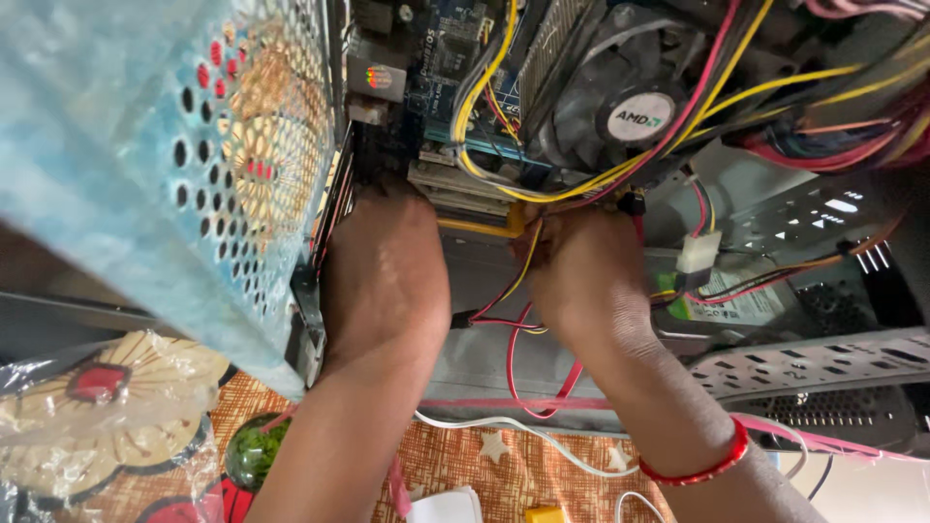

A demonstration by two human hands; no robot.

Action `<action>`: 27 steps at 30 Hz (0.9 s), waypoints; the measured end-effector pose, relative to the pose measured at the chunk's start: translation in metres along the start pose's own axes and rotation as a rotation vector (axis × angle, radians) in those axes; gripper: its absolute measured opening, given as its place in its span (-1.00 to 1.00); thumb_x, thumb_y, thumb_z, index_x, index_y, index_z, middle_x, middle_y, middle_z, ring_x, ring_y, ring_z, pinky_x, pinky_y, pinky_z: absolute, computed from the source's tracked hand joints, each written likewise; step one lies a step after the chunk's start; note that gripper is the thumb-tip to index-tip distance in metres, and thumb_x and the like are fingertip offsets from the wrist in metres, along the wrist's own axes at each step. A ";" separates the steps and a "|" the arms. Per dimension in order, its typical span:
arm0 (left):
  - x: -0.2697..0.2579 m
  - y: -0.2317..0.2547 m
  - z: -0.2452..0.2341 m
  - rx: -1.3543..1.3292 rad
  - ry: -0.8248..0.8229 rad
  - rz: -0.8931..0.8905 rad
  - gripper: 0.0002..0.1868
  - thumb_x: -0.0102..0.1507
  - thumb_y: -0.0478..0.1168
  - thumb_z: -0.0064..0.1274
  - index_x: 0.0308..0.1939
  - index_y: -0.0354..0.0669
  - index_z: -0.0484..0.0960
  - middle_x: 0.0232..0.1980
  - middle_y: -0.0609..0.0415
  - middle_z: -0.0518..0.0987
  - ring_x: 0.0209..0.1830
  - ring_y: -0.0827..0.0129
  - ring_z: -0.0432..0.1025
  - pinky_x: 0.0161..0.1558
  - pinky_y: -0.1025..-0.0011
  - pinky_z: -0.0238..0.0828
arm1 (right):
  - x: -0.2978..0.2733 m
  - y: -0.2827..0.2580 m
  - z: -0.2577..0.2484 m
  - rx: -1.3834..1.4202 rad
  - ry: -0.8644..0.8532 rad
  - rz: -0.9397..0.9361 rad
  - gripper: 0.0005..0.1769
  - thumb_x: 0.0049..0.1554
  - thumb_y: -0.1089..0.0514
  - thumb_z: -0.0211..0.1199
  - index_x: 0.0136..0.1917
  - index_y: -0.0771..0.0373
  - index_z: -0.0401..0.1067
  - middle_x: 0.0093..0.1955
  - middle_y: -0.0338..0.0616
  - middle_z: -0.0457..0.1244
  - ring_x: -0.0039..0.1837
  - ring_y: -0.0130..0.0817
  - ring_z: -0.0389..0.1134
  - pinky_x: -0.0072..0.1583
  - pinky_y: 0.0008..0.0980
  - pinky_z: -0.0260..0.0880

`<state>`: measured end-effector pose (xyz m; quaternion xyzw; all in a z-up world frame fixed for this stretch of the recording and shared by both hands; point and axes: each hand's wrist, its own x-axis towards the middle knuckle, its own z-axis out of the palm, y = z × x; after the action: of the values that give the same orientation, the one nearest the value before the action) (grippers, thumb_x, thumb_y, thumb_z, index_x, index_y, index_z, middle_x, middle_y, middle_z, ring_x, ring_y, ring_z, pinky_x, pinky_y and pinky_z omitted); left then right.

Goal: The person unpacks a yellow plastic bracket and a small metal component from plastic bags on a table. They insert the bracket into the open computer case and connect a white cable to the motherboard. The person then handles a small metal piece and briefly reviews a printed instruction sheet.

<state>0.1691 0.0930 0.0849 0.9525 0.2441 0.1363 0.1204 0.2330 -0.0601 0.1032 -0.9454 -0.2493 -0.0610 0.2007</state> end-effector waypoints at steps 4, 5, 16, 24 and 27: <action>-0.004 0.000 -0.002 -0.075 -0.053 -0.073 -0.77 0.27 -0.37 -0.12 -0.04 -0.30 0.58 -0.19 -0.24 0.65 -0.28 0.01 0.62 -0.36 0.21 0.58 | -0.001 -0.009 -0.001 -0.256 0.123 -0.132 -0.75 -0.02 0.13 0.39 -0.02 0.15 0.59 -0.09 0.10 0.41 -0.02 0.14 0.41 0.02 0.04 0.40; -0.003 0.001 -0.002 -0.070 -0.051 -0.058 -0.77 0.29 -0.36 -0.12 -0.03 -0.30 0.58 -0.18 -0.23 0.65 -0.27 0.02 0.62 -0.34 0.21 0.58 | -0.001 -0.010 -0.001 -0.244 0.141 -0.138 -0.78 0.05 0.06 0.38 -0.03 0.13 0.59 -0.09 0.09 0.41 -0.01 0.15 0.41 0.03 0.06 0.39; -0.006 -0.003 0.004 -0.078 0.047 -0.021 -0.77 0.31 -0.37 -0.12 0.01 -0.31 0.56 -0.11 -0.22 0.63 -0.19 0.02 0.61 -0.24 0.22 0.59 | -0.011 -0.016 0.000 -0.347 0.077 -0.106 -0.78 0.17 0.00 0.25 -0.11 0.12 0.63 -0.22 0.10 0.41 -0.11 0.11 0.44 -0.05 0.04 0.41; -0.023 0.000 -0.019 -0.123 0.152 0.056 -0.52 0.21 -0.40 -0.08 0.22 -0.53 0.43 -0.03 -0.35 0.57 -0.08 -0.07 0.55 -0.14 0.18 0.53 | -0.028 -0.028 -0.025 -0.353 0.104 -0.120 -0.76 -0.03 0.18 0.35 -0.05 0.23 0.57 -0.13 0.12 0.40 -0.07 0.12 0.43 -0.04 0.02 0.41; -0.055 0.005 -0.037 -0.238 0.151 0.143 -0.36 0.14 -0.38 -0.01 0.31 -0.62 0.35 0.03 -0.33 0.55 0.02 -0.09 0.50 -0.08 0.16 0.48 | -0.052 -0.037 -0.042 -0.270 0.198 -0.134 -0.66 0.02 0.15 0.37 0.09 0.25 0.55 -0.06 0.09 0.40 -0.10 0.11 0.42 -0.09 0.01 0.39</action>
<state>0.1131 0.0673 0.1095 0.9335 0.1660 0.2440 0.2038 0.1691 -0.0716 0.1432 -0.9345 -0.2801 -0.2000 0.0908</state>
